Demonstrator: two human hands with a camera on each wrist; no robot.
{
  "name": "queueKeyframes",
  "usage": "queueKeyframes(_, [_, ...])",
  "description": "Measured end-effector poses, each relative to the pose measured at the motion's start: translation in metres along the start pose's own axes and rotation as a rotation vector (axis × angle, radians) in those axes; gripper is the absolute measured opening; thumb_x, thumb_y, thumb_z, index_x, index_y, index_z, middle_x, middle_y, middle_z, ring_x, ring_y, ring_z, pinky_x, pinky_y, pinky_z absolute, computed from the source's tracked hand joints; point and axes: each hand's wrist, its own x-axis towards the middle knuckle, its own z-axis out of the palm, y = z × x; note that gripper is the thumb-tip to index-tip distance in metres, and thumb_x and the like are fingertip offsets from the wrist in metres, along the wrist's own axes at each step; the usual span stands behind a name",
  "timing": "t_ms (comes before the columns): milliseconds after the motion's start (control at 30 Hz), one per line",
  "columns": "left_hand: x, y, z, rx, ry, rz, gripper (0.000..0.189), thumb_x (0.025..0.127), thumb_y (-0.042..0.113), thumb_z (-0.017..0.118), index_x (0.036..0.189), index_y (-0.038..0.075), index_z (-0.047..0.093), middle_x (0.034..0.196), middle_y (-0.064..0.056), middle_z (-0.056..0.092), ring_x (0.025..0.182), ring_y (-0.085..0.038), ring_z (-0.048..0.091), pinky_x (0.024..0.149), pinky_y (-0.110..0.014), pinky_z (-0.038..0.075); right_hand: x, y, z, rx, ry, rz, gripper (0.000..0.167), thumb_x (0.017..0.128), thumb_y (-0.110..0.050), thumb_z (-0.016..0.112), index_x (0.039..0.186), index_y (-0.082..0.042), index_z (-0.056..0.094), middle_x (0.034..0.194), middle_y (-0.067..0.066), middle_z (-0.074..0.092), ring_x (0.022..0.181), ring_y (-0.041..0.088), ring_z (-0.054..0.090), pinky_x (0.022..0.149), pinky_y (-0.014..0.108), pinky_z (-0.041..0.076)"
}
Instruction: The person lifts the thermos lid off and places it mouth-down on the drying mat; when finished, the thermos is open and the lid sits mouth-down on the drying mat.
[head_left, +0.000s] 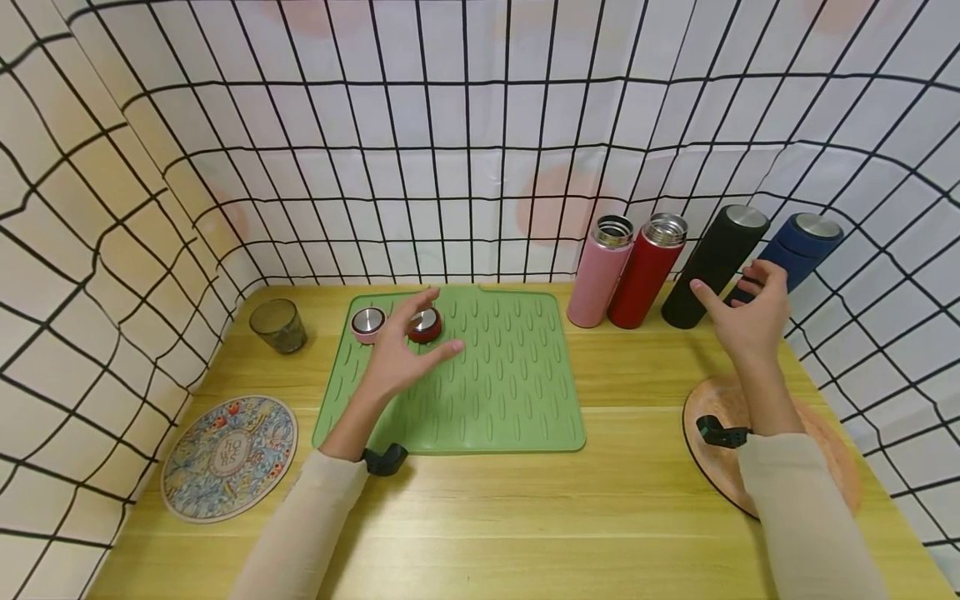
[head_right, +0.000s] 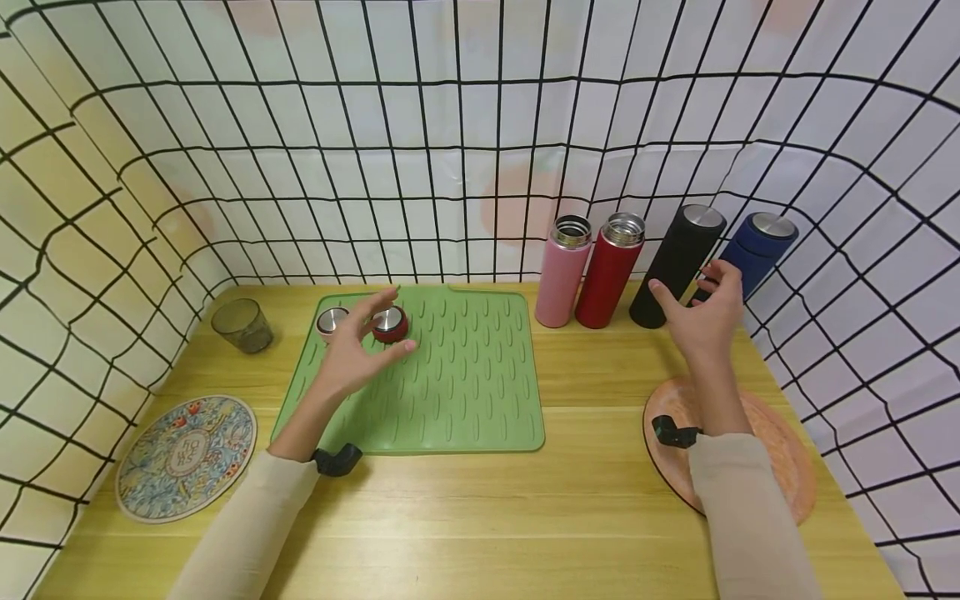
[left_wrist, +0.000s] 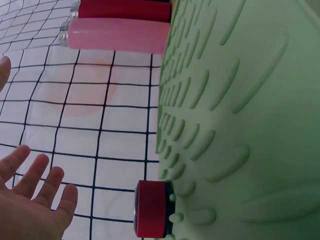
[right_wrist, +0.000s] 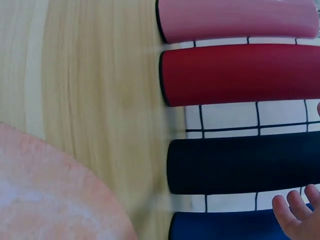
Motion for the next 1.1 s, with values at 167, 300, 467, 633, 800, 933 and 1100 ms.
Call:
queueKeyframes(167, [0.001,0.000,0.004,0.010,-0.019,0.011,0.084,0.081,0.048,0.087,0.154,0.036,0.046,0.155,0.004,0.049,0.143,-0.022,0.046,0.116,-0.053,0.043,0.005,0.006,0.004,0.008,-0.024,0.035,0.090,0.087,-0.051,0.077,0.158,-0.026,0.028,0.161,0.008,0.038,0.147,0.024,0.041,0.119,0.044,0.043])
queueKeyframes(300, [0.002,0.001,0.006,0.013,-0.025,0.007,0.086,0.081,0.045,0.087,0.155,0.032,0.046,0.156,0.003,0.048,0.143,-0.022,0.046,0.117,-0.051,0.042,0.008,0.010,0.009,0.009,-0.062,0.068,0.096,0.088,-0.055,0.075,0.162,-0.025,0.021,0.166,0.006,0.031,0.153,0.023,0.034,0.124,0.043,0.035])
queueKeyframes(467, [0.002,0.001,0.011,0.011,-0.050,-0.013,0.085,0.082,0.046,0.086,0.155,0.033,0.045,0.157,0.001,0.047,0.145,-0.023,0.044,0.120,-0.051,0.040,0.013,0.015,0.017,0.009,-0.092,0.111,0.101,0.089,-0.057,0.073,0.164,-0.026,0.014,0.170,0.002,0.024,0.155,0.024,0.029,0.127,0.044,0.031])
queueKeyframes(633, [0.001,0.002,0.017,-0.007,-0.078,-0.022,0.086,0.082,0.048,0.085,0.156,0.035,0.043,0.159,-0.001,0.045,0.147,-0.026,0.043,0.121,-0.052,0.038,0.021,0.016,0.024,0.022,-0.103,0.121,0.101,0.089,-0.058,0.072,0.165,-0.026,0.014,0.171,0.002,0.025,0.156,0.024,0.029,0.127,0.044,0.030])
queueKeyframes(800, [0.001,0.003,0.024,-0.020,-0.092,-0.024,0.086,0.082,0.046,0.087,0.156,0.034,0.044,0.158,-0.002,0.046,0.147,-0.024,0.043,0.122,-0.048,0.037,0.031,0.018,0.031,0.033,-0.127,0.134,0.099,0.090,-0.058,0.070,0.165,-0.023,0.016,0.170,0.004,0.028,0.156,0.022,0.029,0.128,0.043,0.028])
queueKeyframes(933, [0.002,0.003,0.030,-0.018,-0.107,-0.027,0.088,0.081,0.049,0.087,0.156,0.031,0.044,0.159,0.001,0.046,0.147,-0.021,0.042,0.123,-0.045,0.036,0.036,0.022,0.034,0.025,-0.114,0.141,0.095,0.092,-0.057,0.069,0.164,-0.022,0.017,0.168,0.006,0.032,0.155,0.024,0.031,0.129,0.044,0.025])
queueKeyframes(1100, [0.003,0.005,0.034,-0.013,-0.112,-0.017,0.088,0.081,0.048,0.086,0.156,0.029,0.045,0.159,0.005,0.045,0.146,-0.019,0.042,0.123,-0.042,0.035,0.037,0.024,0.037,0.024,-0.095,0.163,0.094,0.092,-0.057,0.068,0.164,-0.022,0.019,0.168,0.006,0.032,0.155,0.024,0.031,0.129,0.043,0.025])
